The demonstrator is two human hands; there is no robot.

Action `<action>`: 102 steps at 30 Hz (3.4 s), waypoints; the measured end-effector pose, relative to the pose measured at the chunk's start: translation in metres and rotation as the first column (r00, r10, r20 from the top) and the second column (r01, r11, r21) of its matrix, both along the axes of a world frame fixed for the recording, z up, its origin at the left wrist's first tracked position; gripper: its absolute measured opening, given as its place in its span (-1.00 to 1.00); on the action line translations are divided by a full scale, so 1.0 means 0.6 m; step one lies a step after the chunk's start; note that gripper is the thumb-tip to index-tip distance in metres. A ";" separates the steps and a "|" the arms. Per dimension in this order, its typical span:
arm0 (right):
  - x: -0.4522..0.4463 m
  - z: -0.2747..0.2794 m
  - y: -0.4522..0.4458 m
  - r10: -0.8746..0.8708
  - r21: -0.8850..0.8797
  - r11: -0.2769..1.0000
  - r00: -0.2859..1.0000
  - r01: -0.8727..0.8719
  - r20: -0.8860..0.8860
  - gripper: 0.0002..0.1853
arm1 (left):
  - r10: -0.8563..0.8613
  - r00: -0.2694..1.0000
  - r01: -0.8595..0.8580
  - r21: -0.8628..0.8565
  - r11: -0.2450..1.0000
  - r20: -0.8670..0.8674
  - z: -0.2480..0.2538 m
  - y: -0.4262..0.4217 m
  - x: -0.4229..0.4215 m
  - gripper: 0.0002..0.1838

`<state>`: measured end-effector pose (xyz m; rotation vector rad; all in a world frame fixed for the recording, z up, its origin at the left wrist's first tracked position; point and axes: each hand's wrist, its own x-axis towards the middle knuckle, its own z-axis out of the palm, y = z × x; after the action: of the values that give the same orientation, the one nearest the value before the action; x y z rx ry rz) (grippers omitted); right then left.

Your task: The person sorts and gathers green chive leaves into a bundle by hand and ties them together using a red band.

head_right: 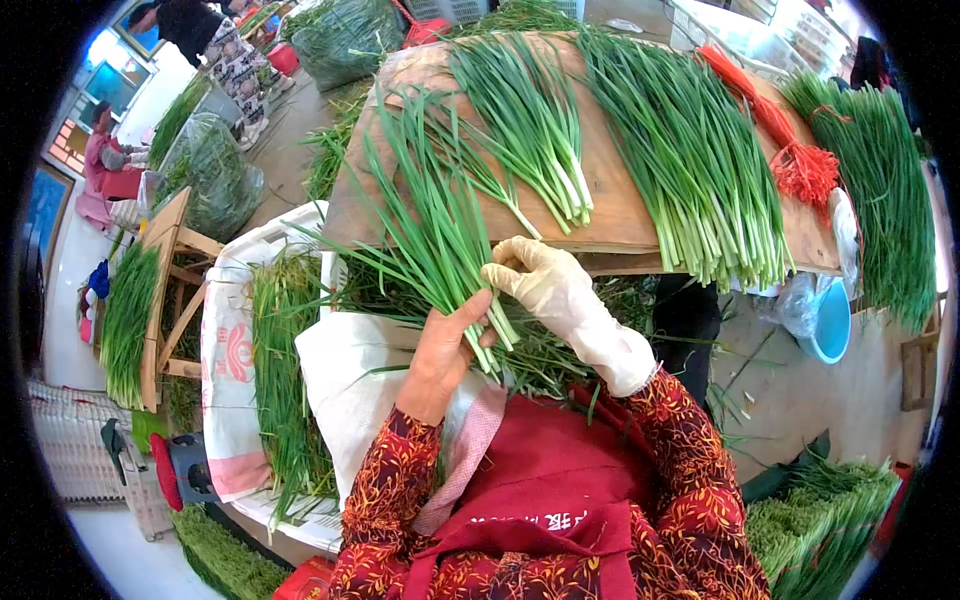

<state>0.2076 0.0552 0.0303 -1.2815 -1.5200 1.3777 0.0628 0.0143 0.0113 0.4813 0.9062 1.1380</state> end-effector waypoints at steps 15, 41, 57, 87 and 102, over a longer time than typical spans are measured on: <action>0.099 0.010 -0.052 0.078 0.122 0.968 0.726 -0.219 0.683 -0.65 | 0.204 0.977 -0.212 0.155 0.965 0.065 -0.002 0.007 -0.028 -0.81; 0.022 0.014 -0.033 -0.016 0.124 0.992 0.988 -0.003 0.155 -0.67 | 0.035 0.998 -0.033 -0.038 0.999 0.044 -0.017 -0.012 0.013 -0.75; 0.055 -0.009 -0.074 0.033 -0.199 0.973 0.927 -0.115 -0.374 -0.82 | 0.414 0.892 -0.440 0.142 0.887 0.179 0.029 0.006 -0.030 -0.77; 0.032 0.030 -0.011 -0.127 0.407 0.870 0.670 -0.280 0.732 -0.71 | 0.115 0.972 -0.122 0.022 0.992 0.204 -0.033 0.042 0.067 -0.75; 0.101 0.044 0.079 -0.245 0.287 0.957 0.610 0.029 0.754 -0.58 | 0.099 0.950 -0.110 0.020 0.994 0.297 -0.016 0.034 0.033 -0.71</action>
<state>0.2680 0.1028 0.0569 -1.9230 -2.0105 0.4503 0.0826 0.0344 0.0019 0.2841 0.6564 1.2862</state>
